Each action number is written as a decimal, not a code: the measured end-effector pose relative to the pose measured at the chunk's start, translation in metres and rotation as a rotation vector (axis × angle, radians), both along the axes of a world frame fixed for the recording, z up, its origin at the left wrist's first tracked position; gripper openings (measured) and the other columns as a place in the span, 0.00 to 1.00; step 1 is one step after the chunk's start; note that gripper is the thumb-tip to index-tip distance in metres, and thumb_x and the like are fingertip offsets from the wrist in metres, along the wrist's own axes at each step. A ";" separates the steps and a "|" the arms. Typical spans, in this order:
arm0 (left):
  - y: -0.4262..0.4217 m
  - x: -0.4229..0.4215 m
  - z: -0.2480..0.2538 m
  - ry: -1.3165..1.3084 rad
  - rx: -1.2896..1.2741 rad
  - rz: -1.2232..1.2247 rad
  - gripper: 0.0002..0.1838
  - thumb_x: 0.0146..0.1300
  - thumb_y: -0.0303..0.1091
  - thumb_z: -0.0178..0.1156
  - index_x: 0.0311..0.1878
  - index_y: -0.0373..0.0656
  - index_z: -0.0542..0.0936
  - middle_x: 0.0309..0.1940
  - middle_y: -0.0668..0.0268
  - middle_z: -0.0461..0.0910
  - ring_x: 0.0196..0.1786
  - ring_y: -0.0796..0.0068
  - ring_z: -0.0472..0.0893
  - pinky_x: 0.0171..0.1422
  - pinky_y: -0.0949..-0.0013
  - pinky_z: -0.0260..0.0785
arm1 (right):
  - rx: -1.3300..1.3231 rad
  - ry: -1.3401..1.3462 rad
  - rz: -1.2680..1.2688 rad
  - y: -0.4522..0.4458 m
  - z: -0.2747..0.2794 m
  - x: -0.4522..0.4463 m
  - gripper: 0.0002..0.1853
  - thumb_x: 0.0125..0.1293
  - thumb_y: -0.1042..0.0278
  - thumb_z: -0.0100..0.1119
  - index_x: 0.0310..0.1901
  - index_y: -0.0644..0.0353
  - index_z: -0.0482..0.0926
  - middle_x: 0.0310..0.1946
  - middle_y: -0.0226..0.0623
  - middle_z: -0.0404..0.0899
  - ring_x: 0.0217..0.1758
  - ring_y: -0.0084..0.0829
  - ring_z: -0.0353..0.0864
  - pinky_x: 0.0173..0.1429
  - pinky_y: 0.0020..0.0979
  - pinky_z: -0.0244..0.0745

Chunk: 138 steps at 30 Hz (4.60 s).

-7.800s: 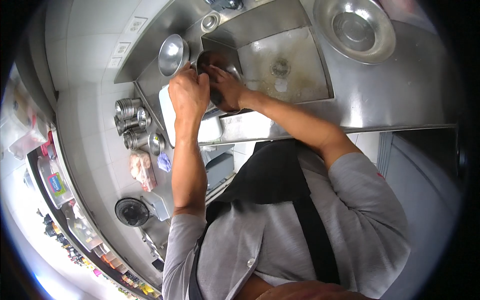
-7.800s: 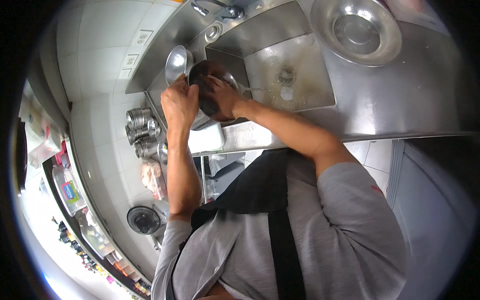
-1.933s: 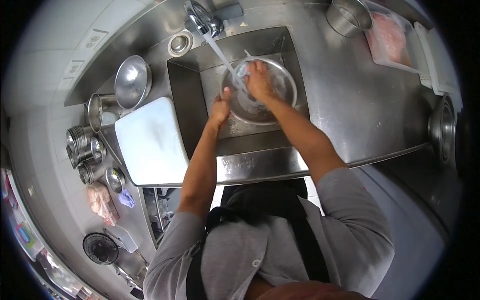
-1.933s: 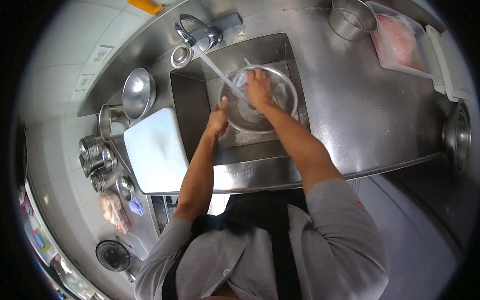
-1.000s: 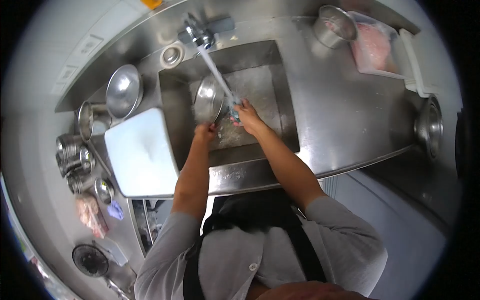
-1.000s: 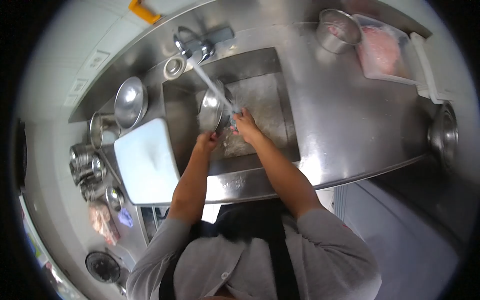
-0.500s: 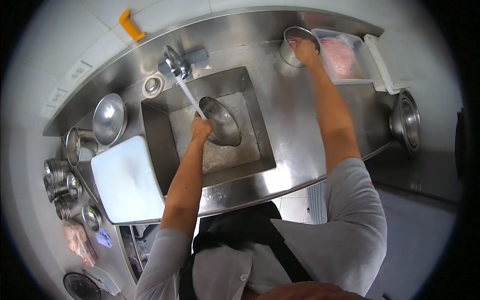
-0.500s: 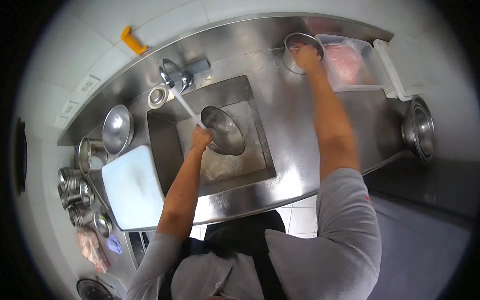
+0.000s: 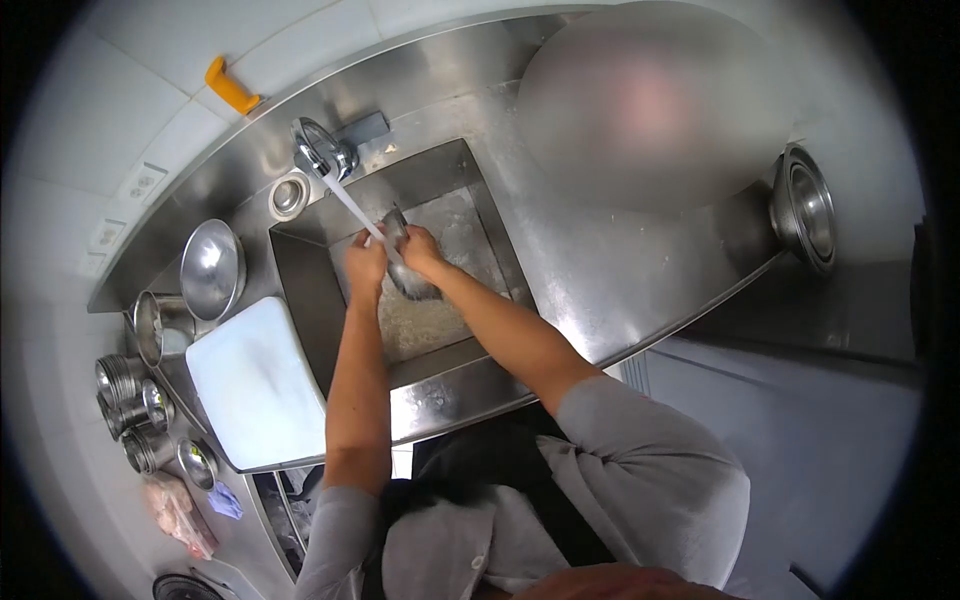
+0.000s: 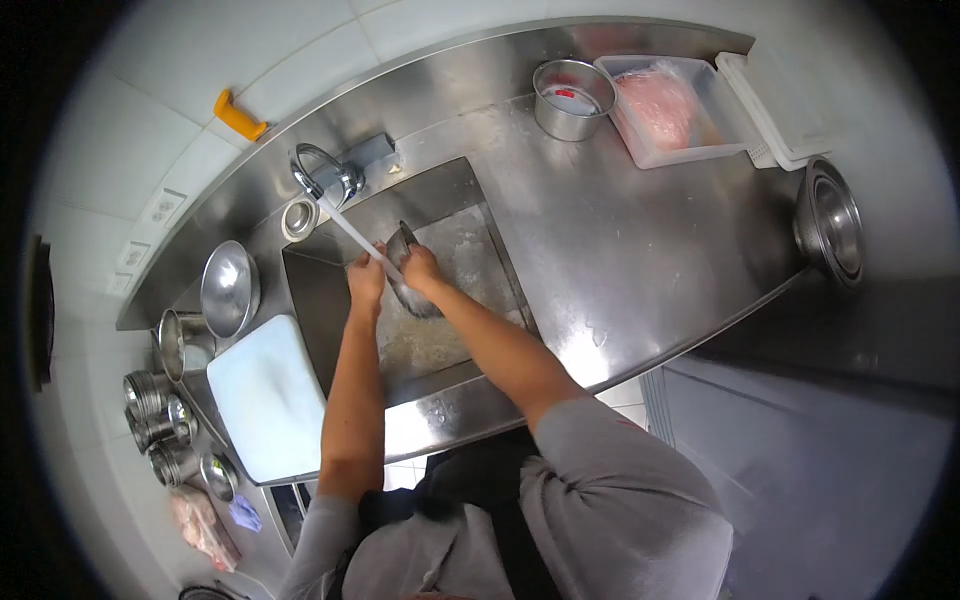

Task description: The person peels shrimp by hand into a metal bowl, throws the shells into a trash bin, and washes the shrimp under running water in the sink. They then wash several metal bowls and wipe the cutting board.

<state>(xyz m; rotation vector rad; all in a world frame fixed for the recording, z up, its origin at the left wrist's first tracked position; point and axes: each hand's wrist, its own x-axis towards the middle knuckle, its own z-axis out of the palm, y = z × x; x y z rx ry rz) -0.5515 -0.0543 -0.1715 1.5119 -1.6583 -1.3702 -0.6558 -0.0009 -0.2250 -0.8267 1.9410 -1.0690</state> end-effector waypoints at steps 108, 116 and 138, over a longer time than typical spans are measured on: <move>-0.086 -0.023 0.073 0.836 0.390 0.431 0.33 0.71 0.50 0.53 0.74 0.44 0.60 0.64 0.46 0.67 0.61 0.55 0.72 0.70 0.49 0.61 | -0.115 -1.107 -0.192 -0.033 0.026 0.004 0.07 0.65 0.71 0.61 0.44 0.58 0.76 0.27 0.32 0.74 0.24 0.27 0.74 0.27 0.31 0.72; -0.068 -0.018 0.090 0.521 0.021 0.196 0.18 0.67 0.40 0.57 0.58 0.45 0.80 0.50 0.67 0.80 0.55 0.70 0.77 0.53 0.61 0.71 | -0.175 -1.018 -0.054 -0.022 0.041 -0.011 0.10 0.70 0.63 0.61 0.32 0.56 0.73 0.22 0.32 0.73 0.23 0.27 0.72 0.32 0.33 0.71; -0.204 0.506 0.079 0.099 -0.086 1.148 0.34 0.55 0.46 0.70 0.54 0.25 0.73 0.52 0.41 0.78 0.58 0.46 0.78 0.62 0.56 0.69 | -0.119 0.637 0.457 0.042 0.097 0.068 0.11 0.65 0.62 0.62 0.31 0.62 0.84 0.23 0.32 0.82 0.27 0.22 0.76 0.34 0.32 0.72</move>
